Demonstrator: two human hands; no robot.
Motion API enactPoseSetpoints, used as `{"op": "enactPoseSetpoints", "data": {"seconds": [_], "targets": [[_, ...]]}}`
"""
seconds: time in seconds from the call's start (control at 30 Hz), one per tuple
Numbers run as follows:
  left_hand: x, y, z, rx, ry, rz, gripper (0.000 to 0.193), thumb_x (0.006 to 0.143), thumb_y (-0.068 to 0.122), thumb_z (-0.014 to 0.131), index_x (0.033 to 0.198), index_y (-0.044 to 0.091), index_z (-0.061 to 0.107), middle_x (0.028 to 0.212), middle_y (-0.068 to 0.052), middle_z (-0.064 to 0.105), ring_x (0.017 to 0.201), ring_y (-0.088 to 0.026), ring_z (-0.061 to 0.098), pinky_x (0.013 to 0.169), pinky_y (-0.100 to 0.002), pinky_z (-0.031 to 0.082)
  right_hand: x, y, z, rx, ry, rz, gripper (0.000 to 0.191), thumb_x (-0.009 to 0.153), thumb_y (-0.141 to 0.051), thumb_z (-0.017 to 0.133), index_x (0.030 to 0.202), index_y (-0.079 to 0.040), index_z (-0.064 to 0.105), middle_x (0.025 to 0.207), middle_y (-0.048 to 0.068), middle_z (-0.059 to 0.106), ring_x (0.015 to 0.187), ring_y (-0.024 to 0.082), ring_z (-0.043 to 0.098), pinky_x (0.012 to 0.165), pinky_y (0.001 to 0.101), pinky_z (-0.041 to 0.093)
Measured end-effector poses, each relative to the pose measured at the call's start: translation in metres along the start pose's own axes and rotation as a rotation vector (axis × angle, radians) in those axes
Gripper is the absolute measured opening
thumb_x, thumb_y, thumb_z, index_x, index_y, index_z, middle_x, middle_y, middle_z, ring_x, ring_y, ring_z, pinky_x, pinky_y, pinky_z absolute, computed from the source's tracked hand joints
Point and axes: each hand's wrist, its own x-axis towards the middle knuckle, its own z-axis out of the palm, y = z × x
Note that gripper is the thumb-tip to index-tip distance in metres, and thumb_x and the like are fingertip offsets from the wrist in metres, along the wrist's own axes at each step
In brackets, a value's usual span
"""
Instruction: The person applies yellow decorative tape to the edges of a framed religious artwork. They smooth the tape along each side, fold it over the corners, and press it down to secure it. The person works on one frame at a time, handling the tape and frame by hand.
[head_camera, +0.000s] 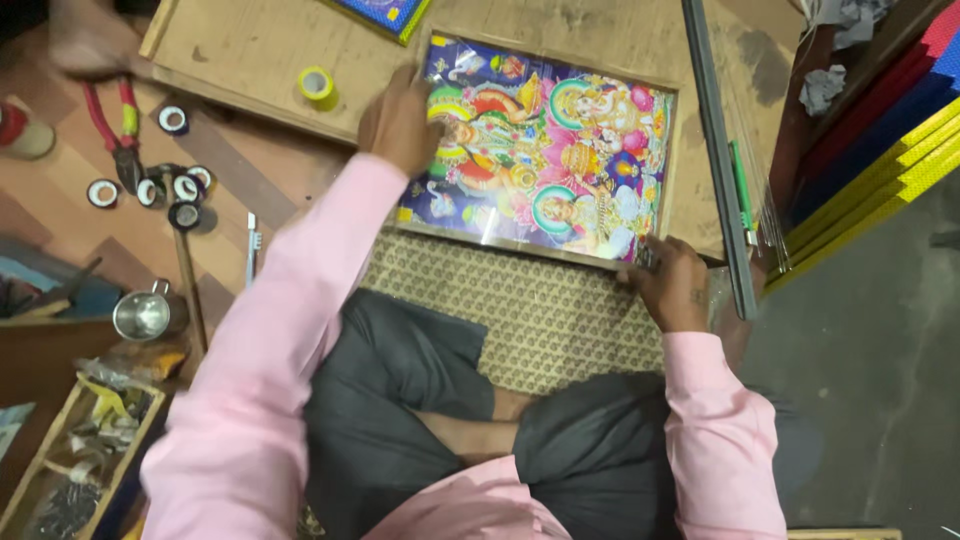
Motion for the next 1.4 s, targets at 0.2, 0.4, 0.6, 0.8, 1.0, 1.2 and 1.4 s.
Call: {"op": "enactPoseSetpoints", "data": {"seconds": [0.2, 0.4, 0.6, 0.8, 1.0, 1.2, 1.4], "targets": [[0.139, -0.022, 0.039, 0.271, -0.288, -0.122, 0.068, 0.063, 0.013, 0.095, 0.125, 0.007, 0.066, 0.135, -0.023, 0.055, 0.110, -0.044, 0.064, 0.088, -0.049, 0.054, 0.007, -0.005, -0.001, -0.008, -0.008, 0.048, 0.058, 0.068, -0.021, 0.091, 0.119, 0.000, 0.074, 0.112, 0.027, 0.069, 0.093, 0.042, 0.070, 0.082, 0.0465, 0.056], [0.164, -0.044, 0.052, 0.280, -0.389, -0.061, 0.065, 0.050, 0.019, 0.102, 0.109, 0.009, 0.078, 0.114, -0.019, 0.070, 0.105, -0.039, 0.067, 0.087, -0.046, 0.055, 0.009, -0.013, -0.006, 0.036, -0.064, 0.159, 0.056, 0.072, -0.016, 0.087, 0.122, 0.003, 0.071, 0.118, 0.027, 0.069, 0.095, 0.042, 0.070, 0.082, 0.0463, 0.056], [0.166, -0.069, 0.063, 0.280, -0.298, 0.084, 0.065, 0.049, 0.029, 0.103, 0.108, 0.011, 0.080, 0.104, -0.018, 0.074, 0.097, -0.039, 0.069, 0.083, -0.047, 0.055, 0.019, -0.011, -0.010, 0.031, -0.093, 0.133, 0.052, 0.070, -0.013, 0.086, 0.118, 0.001, 0.073, 0.107, 0.025, 0.071, 0.098, 0.043, 0.069, 0.086, 0.0483, 0.054], [0.160, -0.079, 0.064, 0.273, -0.340, 0.132, 0.055, 0.060, 0.024, 0.098, 0.111, 0.012, 0.080, 0.105, -0.018, 0.074, 0.096, -0.041, 0.070, 0.083, -0.049, 0.055, 0.010, 0.001, 0.000, 0.066, 0.003, 0.106, 0.053, 0.068, -0.009, 0.084, 0.120, -0.003, 0.073, 0.123, 0.033, 0.065, 0.106, 0.046, 0.067, 0.093, 0.0478, 0.055], [0.171, 0.014, 0.116, 0.358, -0.329, 0.242, 0.037, 0.075, 0.022, 0.091, 0.102, 0.002, 0.076, 0.104, -0.026, 0.070, 0.095, -0.045, 0.068, 0.081, -0.052, 0.055, 0.004, -0.001, 0.005, 0.080, -0.015, 0.185, 0.055, 0.071, -0.010, 0.083, 0.125, -0.006, 0.072, 0.129, 0.033, 0.063, 0.115, 0.046, 0.064, 0.095, 0.0478, 0.054], [0.162, 0.190, 0.247, -0.251, -0.181, 0.281, 0.033, 0.089, 0.006, 0.073, 0.123, 0.008, 0.075, 0.124, -0.022, 0.069, 0.116, -0.040, 0.066, 0.100, -0.048, 0.051, -0.002, -0.001, -0.003, 0.044, -0.074, 0.194, 0.055, 0.071, -0.007, 0.081, 0.125, -0.005, 0.068, 0.128, 0.031, 0.062, 0.112, 0.049, 0.062, 0.093, 0.0507, 0.053], [0.157, 0.232, 0.295, -0.031, -0.150, 0.037, 0.019, 0.080, 0.012, 0.072, 0.095, 0.000, 0.073, 0.100, -0.025, 0.072, 0.094, -0.044, 0.068, 0.081, -0.052, 0.056, -0.002, -0.001, -0.002, 0.099, -0.027, 0.195, 0.048, 0.078, -0.005, 0.075, 0.125, -0.007, 0.067, 0.125, 0.027, 0.063, 0.107, 0.046, 0.065, 0.089, 0.0499, 0.055]]}}
